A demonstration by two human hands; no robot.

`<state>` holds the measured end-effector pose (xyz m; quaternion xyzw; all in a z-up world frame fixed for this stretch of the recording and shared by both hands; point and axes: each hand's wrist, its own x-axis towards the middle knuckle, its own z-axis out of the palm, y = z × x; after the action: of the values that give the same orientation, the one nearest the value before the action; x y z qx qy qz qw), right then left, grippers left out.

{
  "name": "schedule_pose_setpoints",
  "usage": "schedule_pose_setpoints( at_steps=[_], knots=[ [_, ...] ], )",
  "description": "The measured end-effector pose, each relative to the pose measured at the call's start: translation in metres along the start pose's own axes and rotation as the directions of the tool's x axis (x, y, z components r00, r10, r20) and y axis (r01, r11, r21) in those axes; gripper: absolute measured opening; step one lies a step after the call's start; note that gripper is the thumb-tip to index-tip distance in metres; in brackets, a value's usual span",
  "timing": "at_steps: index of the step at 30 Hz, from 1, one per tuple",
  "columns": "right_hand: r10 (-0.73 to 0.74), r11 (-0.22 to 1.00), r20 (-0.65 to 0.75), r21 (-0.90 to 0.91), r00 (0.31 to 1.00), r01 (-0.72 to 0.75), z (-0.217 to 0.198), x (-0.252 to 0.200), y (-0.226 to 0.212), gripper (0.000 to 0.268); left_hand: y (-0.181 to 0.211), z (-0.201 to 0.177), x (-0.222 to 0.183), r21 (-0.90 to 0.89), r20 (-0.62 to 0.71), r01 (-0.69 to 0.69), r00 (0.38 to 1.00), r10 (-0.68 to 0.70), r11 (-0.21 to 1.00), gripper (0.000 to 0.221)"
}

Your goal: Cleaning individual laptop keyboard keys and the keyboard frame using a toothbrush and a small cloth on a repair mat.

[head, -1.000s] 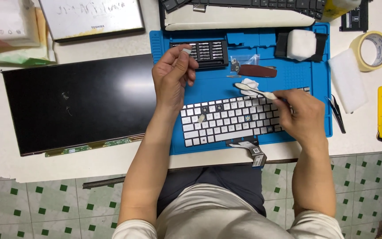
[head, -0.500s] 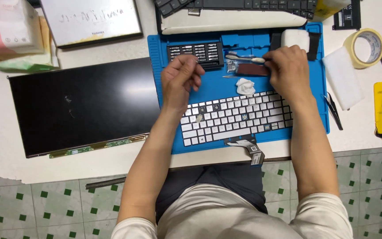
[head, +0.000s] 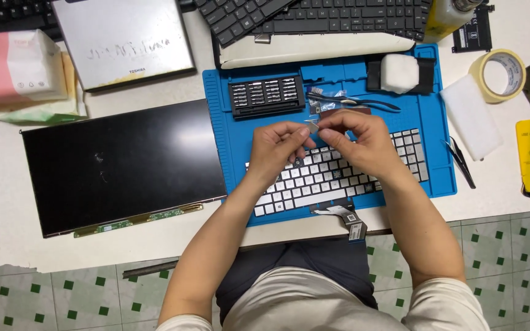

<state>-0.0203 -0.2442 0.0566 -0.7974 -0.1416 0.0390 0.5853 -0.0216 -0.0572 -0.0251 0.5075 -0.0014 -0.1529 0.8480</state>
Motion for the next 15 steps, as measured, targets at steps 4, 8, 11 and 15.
schedule_pose_setpoints(
  at_steps=[4, 8, 11, 15],
  knots=[
    [0.065, 0.996, -0.009, 0.065, 0.998, -0.064, 0.005, 0.003, 0.000, 0.007, 0.004, 0.003, -0.002, 0.014, 0.025, 0.012, 1.000, -0.013, 1.000, 0.017],
    [0.192, 0.946, 0.050, 0.258, 0.980, -0.198, 0.006, 0.004, 0.001, 0.008, 0.008, 0.000, -0.003, 0.014, 0.047, 0.041, 0.998, -0.042, 0.999, 0.015],
    [0.221, 0.930, 0.077, 0.285, 0.972, -0.234, 0.005, 0.006, 0.002, 0.010, 0.014, 0.000, -0.004, 0.059, 0.052, 0.053, 0.997, -0.056, 0.997, 0.013],
    [0.194, 0.958, 0.131, 0.188, 0.972, -0.217, 0.003, 0.009, 0.001, 0.012, 0.028, 0.001, -0.005, 0.294, 0.055, -0.001, 0.998, -0.016, 0.956, 0.010]
  ],
)
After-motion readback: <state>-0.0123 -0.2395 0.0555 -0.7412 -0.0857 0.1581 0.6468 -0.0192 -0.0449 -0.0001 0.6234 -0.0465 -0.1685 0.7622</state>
